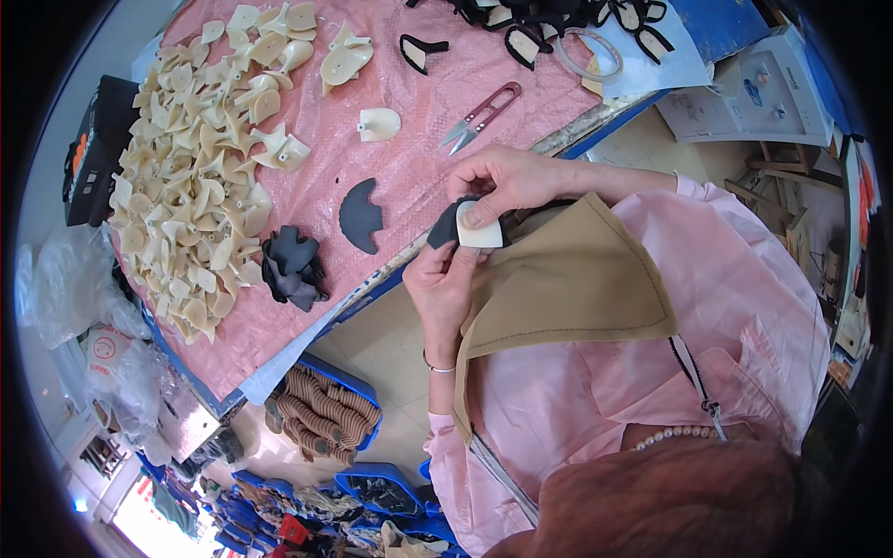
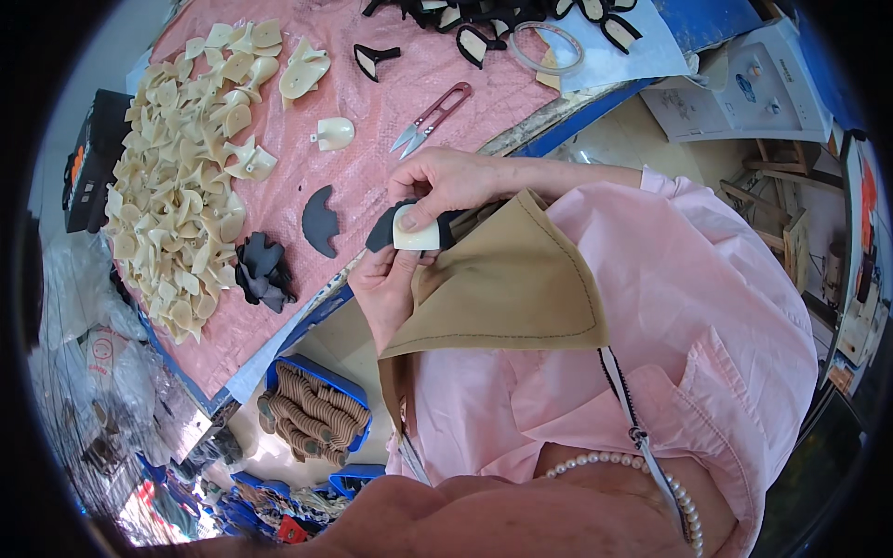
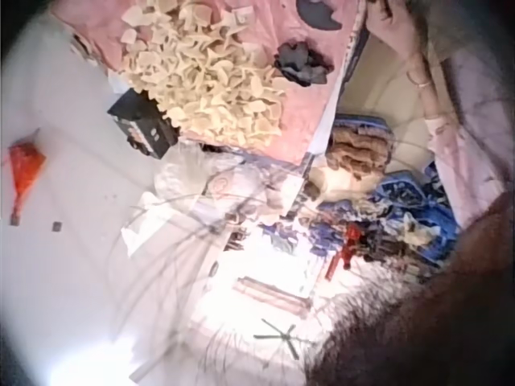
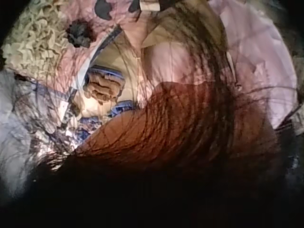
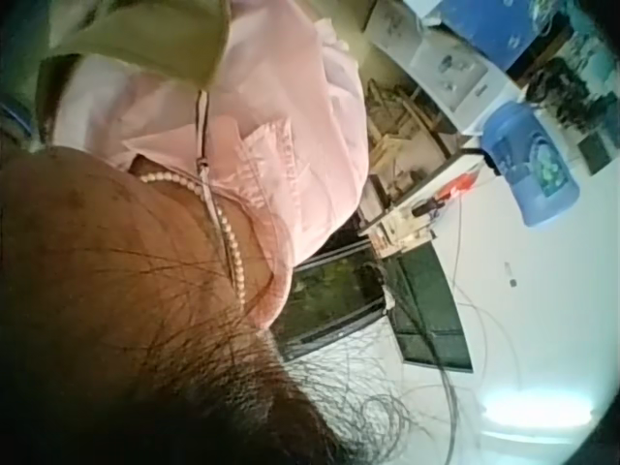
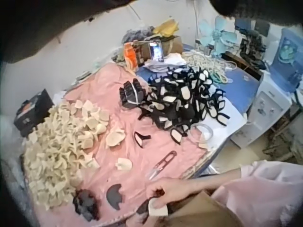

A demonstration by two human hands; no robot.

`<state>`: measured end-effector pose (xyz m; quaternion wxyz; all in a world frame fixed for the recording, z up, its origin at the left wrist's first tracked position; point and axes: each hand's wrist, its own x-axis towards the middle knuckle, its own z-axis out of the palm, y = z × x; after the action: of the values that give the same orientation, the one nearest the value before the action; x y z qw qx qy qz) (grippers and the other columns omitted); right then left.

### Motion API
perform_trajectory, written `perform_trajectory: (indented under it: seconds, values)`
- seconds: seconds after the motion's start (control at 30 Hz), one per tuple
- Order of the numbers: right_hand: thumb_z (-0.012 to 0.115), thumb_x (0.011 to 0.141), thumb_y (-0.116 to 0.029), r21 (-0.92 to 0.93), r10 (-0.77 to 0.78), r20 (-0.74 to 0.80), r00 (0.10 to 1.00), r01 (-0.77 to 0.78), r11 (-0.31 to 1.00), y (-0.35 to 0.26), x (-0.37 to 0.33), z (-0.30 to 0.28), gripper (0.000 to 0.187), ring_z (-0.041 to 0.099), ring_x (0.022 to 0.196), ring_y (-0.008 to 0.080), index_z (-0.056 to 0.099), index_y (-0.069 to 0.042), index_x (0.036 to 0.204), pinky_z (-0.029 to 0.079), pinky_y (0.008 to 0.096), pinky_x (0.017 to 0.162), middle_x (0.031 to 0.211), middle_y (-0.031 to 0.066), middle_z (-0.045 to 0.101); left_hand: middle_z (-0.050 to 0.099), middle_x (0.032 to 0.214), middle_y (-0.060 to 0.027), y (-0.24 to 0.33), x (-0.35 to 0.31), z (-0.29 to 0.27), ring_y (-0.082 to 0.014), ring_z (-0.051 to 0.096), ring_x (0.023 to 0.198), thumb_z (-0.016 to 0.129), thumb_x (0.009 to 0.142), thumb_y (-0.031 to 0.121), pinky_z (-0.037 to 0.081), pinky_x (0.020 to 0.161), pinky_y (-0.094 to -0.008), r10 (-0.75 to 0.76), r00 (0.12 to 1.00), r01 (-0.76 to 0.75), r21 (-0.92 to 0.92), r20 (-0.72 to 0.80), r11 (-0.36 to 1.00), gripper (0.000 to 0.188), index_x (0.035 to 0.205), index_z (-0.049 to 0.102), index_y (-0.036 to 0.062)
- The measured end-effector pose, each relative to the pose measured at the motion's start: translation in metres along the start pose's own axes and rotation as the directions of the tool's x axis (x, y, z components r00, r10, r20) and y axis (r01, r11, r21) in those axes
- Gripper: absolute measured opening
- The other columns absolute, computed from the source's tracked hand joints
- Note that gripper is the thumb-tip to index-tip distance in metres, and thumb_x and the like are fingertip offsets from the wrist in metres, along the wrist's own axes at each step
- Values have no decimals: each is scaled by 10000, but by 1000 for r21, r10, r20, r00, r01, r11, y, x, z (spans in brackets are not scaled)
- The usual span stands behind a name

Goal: Assembling small white and black plastic components into finished parts.

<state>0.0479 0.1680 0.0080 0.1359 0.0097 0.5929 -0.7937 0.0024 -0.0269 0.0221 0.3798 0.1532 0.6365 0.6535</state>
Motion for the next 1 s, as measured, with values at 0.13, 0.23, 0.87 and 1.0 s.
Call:
perform_trajectory:
  seconds: [0.13, 0.23, 0.87, 1.0]
  values:
    - [687, 800, -122, 23, 4, -24, 1000, -3, 1000, 3, -2, 0, 156, 502, 718, 35, 589, -36, 886, 418, 205, 635, 777, -34, 564, 640, 731, -59, -7, -1, -3, -85, 564, 628, 669, 813, 65, 454, 574, -219, 142, 988, -119, 301, -58, 946, 152, 934, 648, -23]
    - [662, 816, -116, 124, 30, 2, 1000, -30, 992, 3, -2, 2, 135, 511, 720, 37, 596, -30, 898, 426, 205, 647, 787, -29, 574, 602, 686, -103, 2, 0, 0, -165, 581, 582, 688, 772, 50, 455, 538, -255, 432, 899, -364, 680, 77, 636, 123, 860, 634, -16]
    - [591, 855, -89, 654, 42, 116, 992, -109, 749, 22, -4, 18, 160, 617, 747, 98, 594, -5, 991, 490, 227, 683, 857, 45, 646, 635, 795, -88, 17, 8, -15, -161, 617, 715, 458, 959, 289, 482, 671, -251, -335, 837, 454, -209, 432, 866, 348, 990, 573, -38]
    - [648, 806, -128, 656, 25, 64, 998, -61, 752, 16, -7, 19, 218, 612, 765, 112, 583, 9, 964, 488, 245, 701, 874, 59, 643, 596, 724, -57, 24, 5, -5, -109, 562, 648, 412, 979, 274, 451, 635, -235, -306, 893, 324, -1, 331, 946, 336, 922, 555, -25]
